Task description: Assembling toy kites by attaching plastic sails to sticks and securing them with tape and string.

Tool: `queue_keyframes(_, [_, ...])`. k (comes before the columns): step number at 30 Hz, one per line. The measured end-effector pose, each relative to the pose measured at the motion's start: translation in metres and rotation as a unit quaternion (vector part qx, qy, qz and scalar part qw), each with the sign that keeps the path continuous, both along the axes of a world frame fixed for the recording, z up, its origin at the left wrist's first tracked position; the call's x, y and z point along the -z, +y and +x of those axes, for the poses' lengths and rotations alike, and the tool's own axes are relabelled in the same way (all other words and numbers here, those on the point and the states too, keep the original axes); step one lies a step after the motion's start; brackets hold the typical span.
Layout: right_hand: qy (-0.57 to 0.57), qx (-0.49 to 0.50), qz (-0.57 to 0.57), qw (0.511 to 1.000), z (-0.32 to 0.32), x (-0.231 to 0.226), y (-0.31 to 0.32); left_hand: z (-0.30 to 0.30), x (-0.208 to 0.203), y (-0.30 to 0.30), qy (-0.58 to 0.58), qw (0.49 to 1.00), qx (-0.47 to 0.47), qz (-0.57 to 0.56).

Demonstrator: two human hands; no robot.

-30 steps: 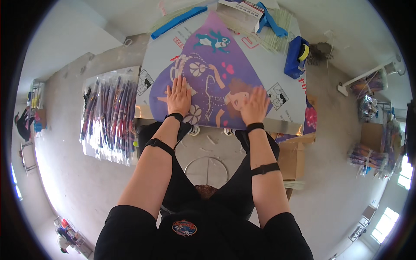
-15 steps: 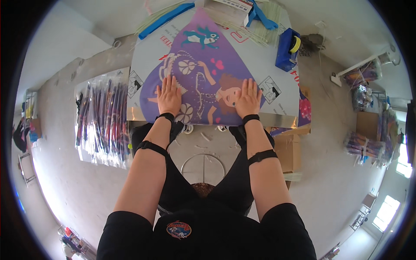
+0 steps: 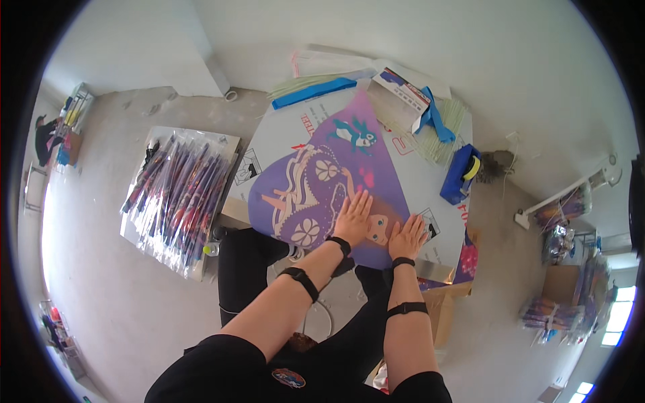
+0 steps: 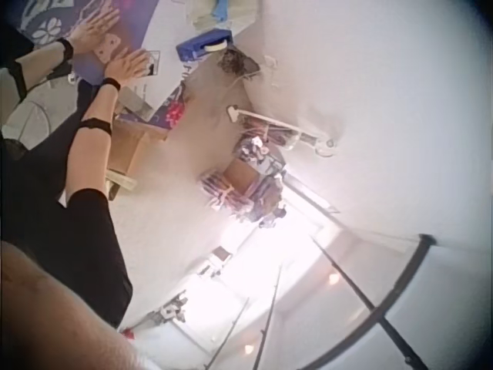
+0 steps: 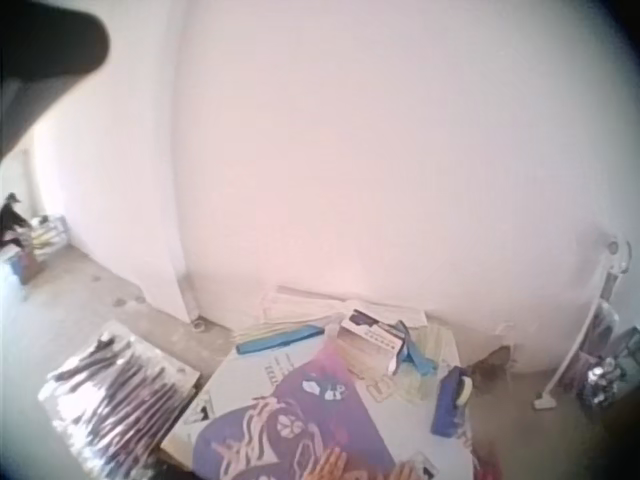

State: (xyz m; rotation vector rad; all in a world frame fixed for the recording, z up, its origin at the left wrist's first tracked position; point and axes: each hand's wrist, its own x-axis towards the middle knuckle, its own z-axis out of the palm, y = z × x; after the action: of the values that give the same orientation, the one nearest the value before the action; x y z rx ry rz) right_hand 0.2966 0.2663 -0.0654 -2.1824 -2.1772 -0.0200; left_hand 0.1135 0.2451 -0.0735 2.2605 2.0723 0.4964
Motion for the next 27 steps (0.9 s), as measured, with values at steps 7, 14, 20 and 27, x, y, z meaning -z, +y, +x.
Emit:
queue_keyframes(7, [-0.005,0.019,-0.066,0.998,-0.002,-0.006,0.003,-0.07,-0.004,-0.014,0.006,0.998,-0.043,-0.049])
queue_keyframes(14, [-0.021,0.031,-0.068,0.997,-0.004,-0.008,0.003,-0.158,-0.005,-0.025,0.029,0.989,-0.115,-0.087])
queue_keyframes(20, [-0.028,0.026,-0.06,0.997,-0.003,-0.004,0.003,-0.227,-0.01,-0.036,0.014,0.968,-0.211,-0.135])
queue_keyframes(27, [0.043,0.026,-0.094,0.994,-0.004,-0.026,0.014,-0.243,0.001,-0.033,-0.029,0.966,-0.212,-0.146])
